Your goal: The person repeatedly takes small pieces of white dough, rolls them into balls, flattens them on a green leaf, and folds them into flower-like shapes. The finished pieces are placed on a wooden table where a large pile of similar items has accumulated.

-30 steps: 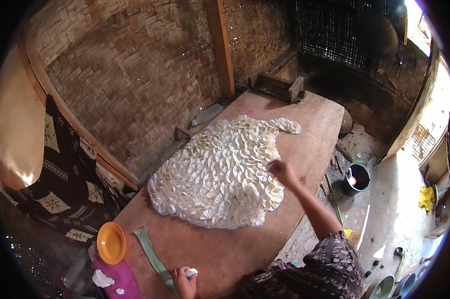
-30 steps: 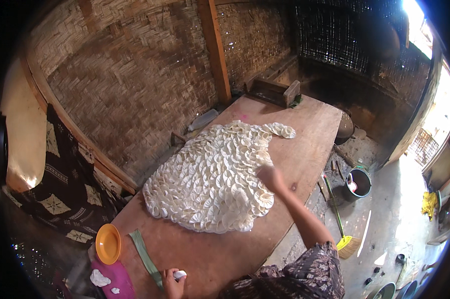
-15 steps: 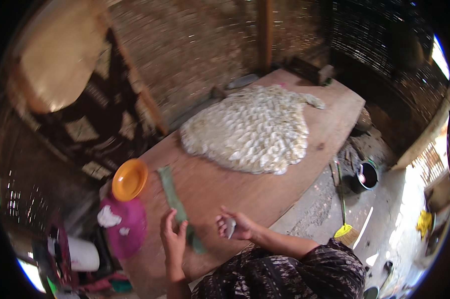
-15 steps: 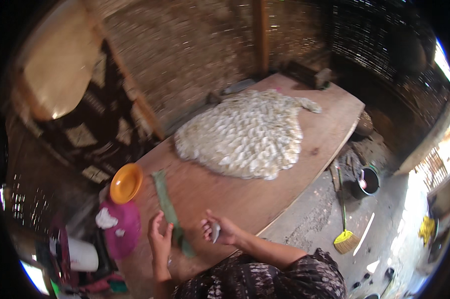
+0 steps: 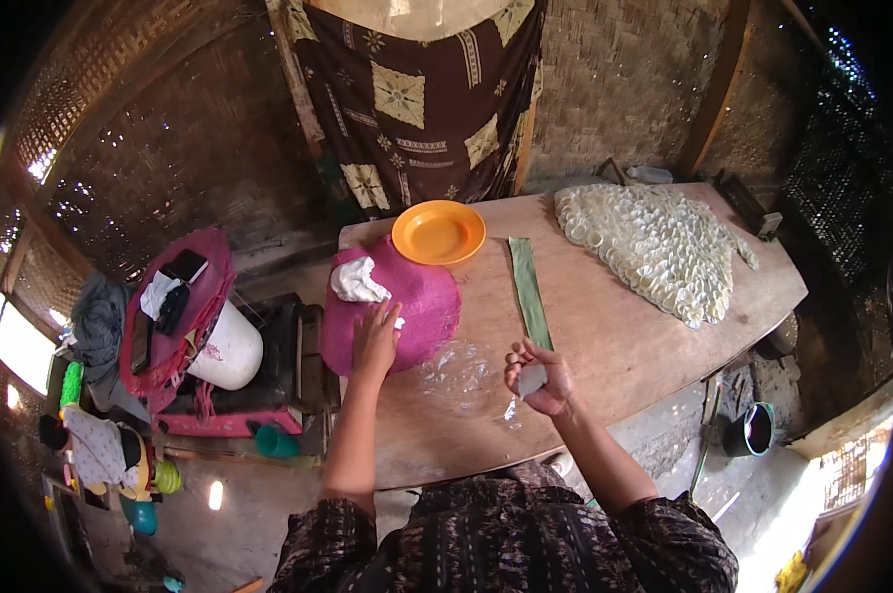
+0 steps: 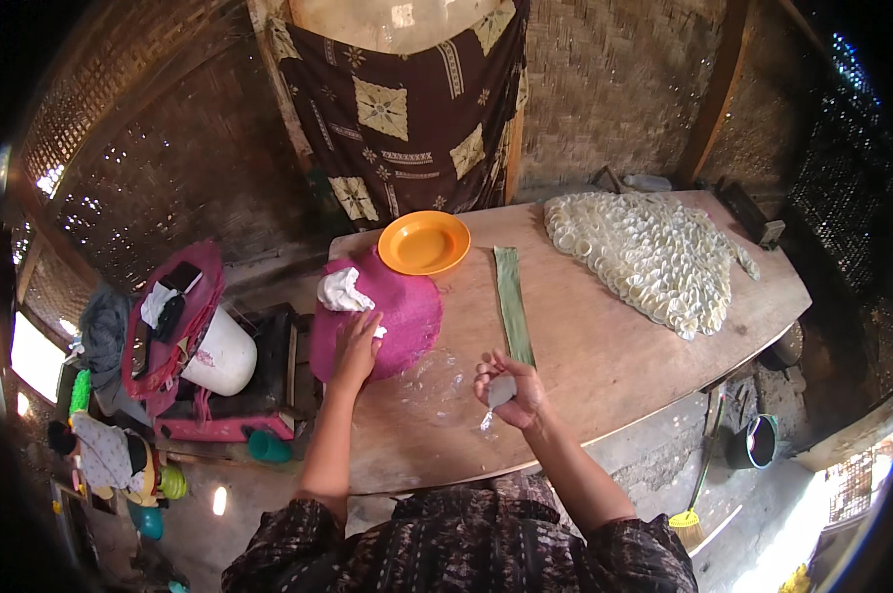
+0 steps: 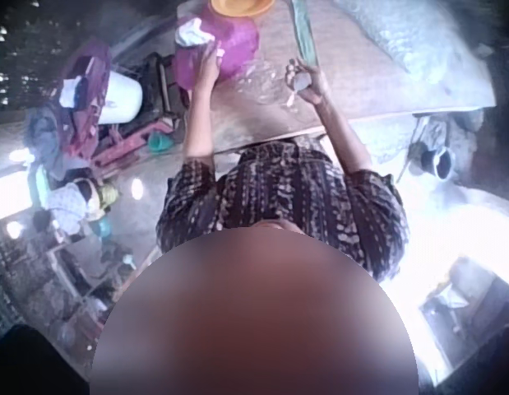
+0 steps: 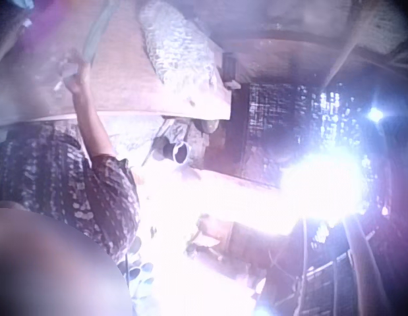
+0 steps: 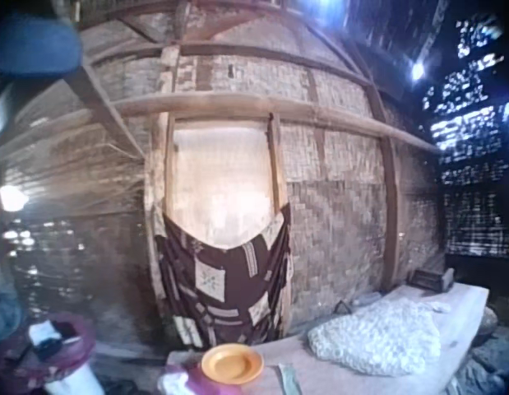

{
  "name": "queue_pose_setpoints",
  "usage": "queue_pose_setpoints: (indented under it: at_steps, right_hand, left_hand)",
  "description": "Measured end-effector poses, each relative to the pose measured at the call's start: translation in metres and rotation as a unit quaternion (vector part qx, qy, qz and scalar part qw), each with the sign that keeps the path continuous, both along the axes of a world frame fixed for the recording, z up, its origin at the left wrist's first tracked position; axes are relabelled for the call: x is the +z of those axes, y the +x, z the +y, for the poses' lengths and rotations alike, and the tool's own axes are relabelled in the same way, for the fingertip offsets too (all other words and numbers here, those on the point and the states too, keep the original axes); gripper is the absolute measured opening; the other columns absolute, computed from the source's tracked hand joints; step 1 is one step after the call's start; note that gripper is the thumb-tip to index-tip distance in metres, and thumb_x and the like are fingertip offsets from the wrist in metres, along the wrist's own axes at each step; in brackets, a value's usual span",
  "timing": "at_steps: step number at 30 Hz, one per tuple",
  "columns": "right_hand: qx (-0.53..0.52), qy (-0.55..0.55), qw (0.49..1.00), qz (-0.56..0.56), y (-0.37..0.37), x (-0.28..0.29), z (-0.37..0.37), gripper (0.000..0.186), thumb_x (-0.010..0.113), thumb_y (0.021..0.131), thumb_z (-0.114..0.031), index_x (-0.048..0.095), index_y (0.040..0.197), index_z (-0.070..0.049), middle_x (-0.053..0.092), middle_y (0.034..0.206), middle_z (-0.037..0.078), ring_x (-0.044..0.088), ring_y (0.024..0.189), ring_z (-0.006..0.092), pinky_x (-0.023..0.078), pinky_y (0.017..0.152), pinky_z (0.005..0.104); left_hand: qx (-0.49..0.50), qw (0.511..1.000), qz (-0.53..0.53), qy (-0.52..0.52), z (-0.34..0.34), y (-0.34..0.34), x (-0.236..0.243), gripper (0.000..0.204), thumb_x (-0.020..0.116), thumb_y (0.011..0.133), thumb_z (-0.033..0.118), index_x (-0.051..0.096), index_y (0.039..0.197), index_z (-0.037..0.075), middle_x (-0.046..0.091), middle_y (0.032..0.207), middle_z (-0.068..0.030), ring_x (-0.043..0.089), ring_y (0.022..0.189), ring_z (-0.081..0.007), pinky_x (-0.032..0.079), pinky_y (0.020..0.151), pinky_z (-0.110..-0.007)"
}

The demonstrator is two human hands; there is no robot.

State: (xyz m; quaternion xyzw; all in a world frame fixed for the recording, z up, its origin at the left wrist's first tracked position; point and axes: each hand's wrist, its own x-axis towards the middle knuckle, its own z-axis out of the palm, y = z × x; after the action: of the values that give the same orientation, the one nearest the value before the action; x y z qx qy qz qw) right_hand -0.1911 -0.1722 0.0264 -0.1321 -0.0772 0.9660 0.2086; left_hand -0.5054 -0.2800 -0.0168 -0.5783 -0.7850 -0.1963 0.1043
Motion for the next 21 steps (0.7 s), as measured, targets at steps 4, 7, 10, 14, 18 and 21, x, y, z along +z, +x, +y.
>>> queue_pose_setpoints:
  at_steps: [4, 7, 10, 14, 18, 21]
  right_hand:
    - [-0.008, 0.027, 0.997, -0.072, -0.041, 0.008, -0.022, 0.033, 0.052, 0.097, -0.034, 0.057, 0.108, -0.004, 0.063, 0.104, 0.012, 0.062, 0.097, 0.0287, 0.050, 0.093, 0.0441]
    - [0.014, 0.027, 0.996, -0.079, -0.066, 0.001, -0.024, 0.039, 0.049, 0.098, -0.037, 0.055, 0.117, -0.003, 0.062, 0.111, 0.013, 0.060, 0.105, 0.0307, 0.048, 0.098, 0.0467]
    - [0.056, 0.020, 0.998, -0.020, -0.100, -0.015, -0.023, 0.040, 0.041, 0.101, -0.041, 0.059, 0.107, -0.006, 0.064, 0.096, 0.012, 0.064, 0.088, 0.0305, 0.054, 0.082, 0.0447]
    - [0.011, 0.041, 0.976, -0.216, -0.129, -0.018, -0.010, 0.066, 0.045, 0.093, -0.063, 0.030, 0.049, -0.016, 0.034, 0.044, 0.002, 0.043, 0.042, 0.0233, 0.037, 0.038, 0.0331]
    - [-0.007, 0.195, 0.972, -0.128, -0.153, 0.004, 0.008, 0.069, 0.035, 0.088, -0.076, 0.037, 0.054, -0.016, 0.036, 0.049, 0.002, 0.040, 0.044, 0.0191, 0.027, 0.040, 0.0264]
    - [-0.094, 0.421, 0.879, -0.203, -0.194, 0.021, -0.005, 0.069, 0.032, 0.091, -0.073, 0.058, 0.080, -0.010, 0.053, 0.068, 0.005, 0.051, 0.063, 0.0224, 0.042, 0.057, 0.0311]
  left_hand:
    - [-0.032, 0.968, -0.236, 0.078, 0.009, 0.005, 0.025, 0.045, 0.071, 0.084, 0.020, 0.056, 0.125, 0.010, 0.066, 0.111, -0.0131, 0.060, 0.110, -0.0330, 0.045, 0.096, -0.038]
    - [-0.052, 0.929, -0.354, 0.096, -0.008, 0.056, 0.050, 0.042, 0.075, 0.080, 0.018, 0.061, 0.119, 0.009, 0.067, 0.111, -0.0105, 0.059, 0.111, -0.0332, 0.046, 0.095, -0.042]
    - [-0.196, 0.965, -0.121, 0.123, -0.029, 0.091, 0.068, 0.046, 0.070, 0.086, 0.030, 0.059, 0.125, 0.010, 0.057, 0.128, -0.0164, 0.051, 0.124, -0.0338, 0.039, 0.105, -0.044]
    - [-0.146, 0.951, -0.197, 0.189, -0.041, 0.067, 0.074, 0.054, 0.063, 0.091, 0.039, 0.050, 0.136, 0.010, 0.042, 0.145, -0.0182, 0.042, 0.133, -0.0341, 0.033, 0.110, -0.045]
    - [-0.098, 0.651, -0.699, 0.278, -0.048, 0.029, 0.060, 0.065, 0.051, 0.095, 0.052, 0.038, 0.143, 0.009, 0.040, 0.147, -0.0146, 0.040, 0.134, -0.0322, 0.034, 0.109, -0.046]
    - [-0.072, 0.378, -0.891, 0.240, -0.045, 0.018, 0.046, 0.067, 0.045, 0.094, 0.062, 0.043, 0.138, 0.011, 0.043, 0.145, -0.0136, 0.046, 0.129, -0.0324, 0.038, 0.107, -0.049]
